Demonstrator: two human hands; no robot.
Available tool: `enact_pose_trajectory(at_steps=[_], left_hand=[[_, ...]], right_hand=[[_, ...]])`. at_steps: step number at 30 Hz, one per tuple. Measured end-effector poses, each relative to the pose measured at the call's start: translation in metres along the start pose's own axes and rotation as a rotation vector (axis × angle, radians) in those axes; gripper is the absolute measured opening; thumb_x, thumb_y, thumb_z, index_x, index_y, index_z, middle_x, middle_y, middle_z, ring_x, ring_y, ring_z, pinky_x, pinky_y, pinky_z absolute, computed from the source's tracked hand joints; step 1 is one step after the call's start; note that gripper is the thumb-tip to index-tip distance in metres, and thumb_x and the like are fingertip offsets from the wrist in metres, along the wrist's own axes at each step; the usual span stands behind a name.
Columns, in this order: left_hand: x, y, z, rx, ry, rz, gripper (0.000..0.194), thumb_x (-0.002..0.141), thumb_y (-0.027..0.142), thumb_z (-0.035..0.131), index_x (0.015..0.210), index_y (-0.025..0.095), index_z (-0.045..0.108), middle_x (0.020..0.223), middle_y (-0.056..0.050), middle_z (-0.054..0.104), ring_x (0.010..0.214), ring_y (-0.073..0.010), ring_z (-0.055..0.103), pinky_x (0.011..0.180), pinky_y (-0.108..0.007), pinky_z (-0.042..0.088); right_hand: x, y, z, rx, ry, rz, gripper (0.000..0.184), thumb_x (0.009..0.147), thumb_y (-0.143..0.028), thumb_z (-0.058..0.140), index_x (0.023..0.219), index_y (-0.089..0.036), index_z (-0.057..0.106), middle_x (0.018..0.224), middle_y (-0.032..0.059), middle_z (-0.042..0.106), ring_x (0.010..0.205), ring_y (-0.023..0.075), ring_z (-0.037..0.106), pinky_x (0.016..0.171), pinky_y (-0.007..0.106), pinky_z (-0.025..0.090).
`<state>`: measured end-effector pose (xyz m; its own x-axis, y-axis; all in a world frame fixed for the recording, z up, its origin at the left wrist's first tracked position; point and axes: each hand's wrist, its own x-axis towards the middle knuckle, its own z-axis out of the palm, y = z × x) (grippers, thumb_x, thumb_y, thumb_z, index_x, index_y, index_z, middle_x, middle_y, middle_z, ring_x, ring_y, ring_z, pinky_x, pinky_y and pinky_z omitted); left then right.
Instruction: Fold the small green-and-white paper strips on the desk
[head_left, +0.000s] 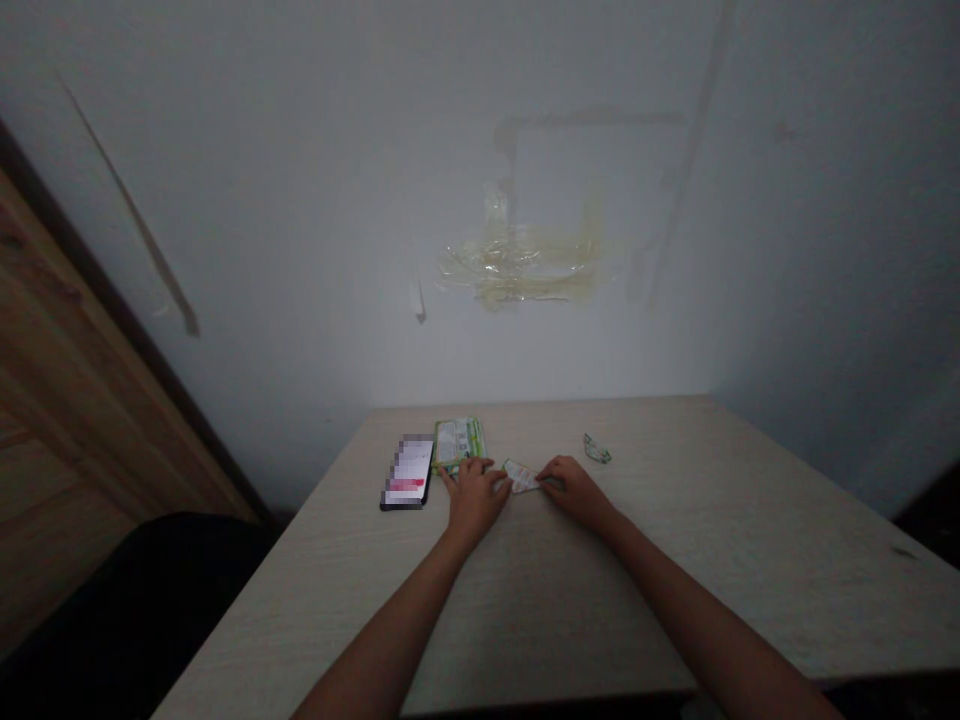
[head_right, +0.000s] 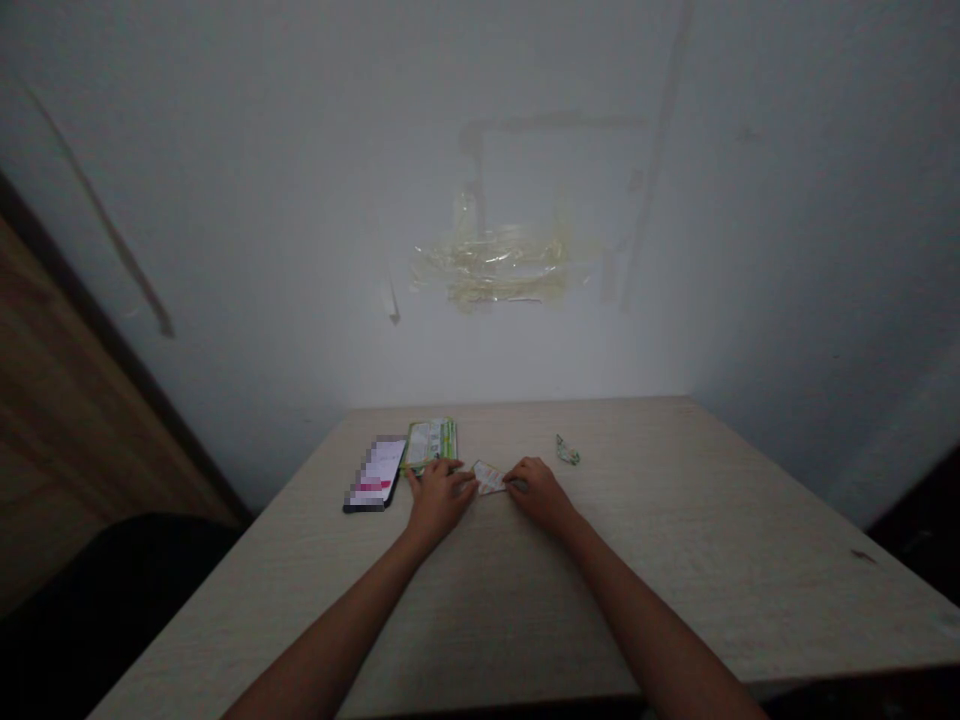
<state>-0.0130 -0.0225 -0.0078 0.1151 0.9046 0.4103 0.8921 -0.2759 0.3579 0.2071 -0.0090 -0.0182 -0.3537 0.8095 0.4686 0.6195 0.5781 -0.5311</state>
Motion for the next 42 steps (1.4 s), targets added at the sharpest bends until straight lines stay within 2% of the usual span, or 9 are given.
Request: enact_pose_trajectory(at_steps=[5, 9, 13, 19, 23, 27, 35, 42], left_hand=[[-0.0017, 0.0005, -0.0008, 0.043, 0.0, 0.033, 0.027, 0.083, 0.046, 0.065, 0.105, 0.034, 0.071, 0.126, -0.006, 0.062, 0.127, -0.0307, 0.045, 0.109, -0.073, -0.004], [-0.003, 0.0005, 0.0011, 0.016, -0.025, 0.127, 0.031, 0.082, 0.041, 0.066, 0.113, 0.035, 0.068, 0.128, -0.005, 0.062, 0.129, -0.0304, 0.044, 0.11, -0.073, 0.0], [-0.0028, -0.0015, 0.004, -0.041, -0.109, 0.19, 0.025, 0.085, 0.039, 0.063, 0.109, 0.037, 0.069, 0.124, -0.002, 0.066, 0.129, -0.0279, 0.045, 0.113, -0.069, 0.003], [-0.0002, -0.0004, -0.0005, -0.044, -0.138, 0.187, 0.021, 0.09, 0.036, 0.057, 0.107, 0.036, 0.07, 0.118, -0.001, 0.07, 0.126, -0.0264, 0.049, 0.112, -0.068, 0.002], [-0.0001, 0.0009, -0.0027, 0.009, -0.118, 0.249, 0.019, 0.091, 0.033, 0.058, 0.106, 0.036, 0.07, 0.114, -0.001, 0.071, 0.125, -0.0257, 0.05, 0.113, -0.069, -0.001], [-0.0003, 0.0006, -0.0017, 0.025, -0.084, 0.318, 0.02, 0.089, 0.037, 0.061, 0.107, 0.036, 0.069, 0.11, 0.0, 0.072, 0.124, -0.0246, 0.051, 0.114, -0.067, -0.003], [0.0011, 0.0038, -0.0023, 0.069, -0.064, 0.38, 0.016, 0.089, 0.035, 0.062, 0.103, 0.035, 0.07, 0.1, 0.0, 0.073, 0.117, -0.023, 0.055, 0.114, -0.066, -0.005], [0.0016, 0.0034, 0.0017, 0.081, -0.033, 0.38, 0.016, 0.091, 0.033, 0.059, 0.101, 0.032, 0.071, 0.098, -0.002, 0.072, 0.115, -0.0231, 0.056, 0.115, -0.065, -0.003]], right_hand=[[-0.0002, 0.0039, 0.0012, -0.002, -0.021, -0.008, 0.036, 0.074, -0.001, 0.052, 0.096, -0.018, 0.074, 0.093, 0.0076, 0.067, 0.094, 0.0201, 0.057, 0.088, 0.034, 0.046], [-0.0007, 0.004, -0.0001, 0.011, -0.036, -0.018, 0.045, 0.067, 0.004, 0.048, 0.096, -0.019, 0.075, 0.094, 0.007, 0.067, 0.095, 0.02, 0.057, 0.09, 0.035, 0.046], [-0.0008, 0.0032, -0.0012, 0.025, -0.035, -0.015, 0.043, 0.067, 0.002, 0.05, 0.094, -0.02, 0.075, 0.093, 0.0058, 0.067, 0.094, 0.0199, 0.058, 0.09, 0.035, 0.046], [0.0002, 0.0066, -0.0005, 0.033, -0.028, -0.036, 0.039, 0.068, -0.001, 0.052, 0.094, -0.019, 0.074, 0.093, 0.0061, 0.068, 0.094, 0.0203, 0.059, 0.09, 0.036, 0.046], [0.0004, 0.0061, -0.0021, 0.052, -0.036, -0.029, 0.038, 0.068, -0.002, 0.054, 0.094, -0.02, 0.073, 0.093, 0.0055, 0.068, 0.094, 0.0201, 0.06, 0.091, 0.036, 0.046], [0.0004, 0.0038, -0.0044, 0.064, -0.039, -0.008, 0.038, 0.068, -0.002, 0.055, 0.097, -0.02, 0.073, 0.094, 0.0057, 0.069, 0.095, 0.0203, 0.06, 0.091, 0.036, 0.047], [0.0014, 0.0019, -0.0055, 0.058, -0.031, 0.0, 0.037, 0.068, -0.004, 0.055, 0.097, -0.02, 0.073, 0.094, 0.006, 0.071, 0.094, 0.0207, 0.062, 0.09, 0.037, 0.047], [0.001, -0.0007, -0.0083, 0.08, -0.014, 0.017, 0.025, 0.07, -0.01, 0.062, 0.09, -0.021, 0.073, 0.092, 0.0053, 0.071, 0.094, 0.0214, 0.062, 0.09, 0.037, 0.047]])
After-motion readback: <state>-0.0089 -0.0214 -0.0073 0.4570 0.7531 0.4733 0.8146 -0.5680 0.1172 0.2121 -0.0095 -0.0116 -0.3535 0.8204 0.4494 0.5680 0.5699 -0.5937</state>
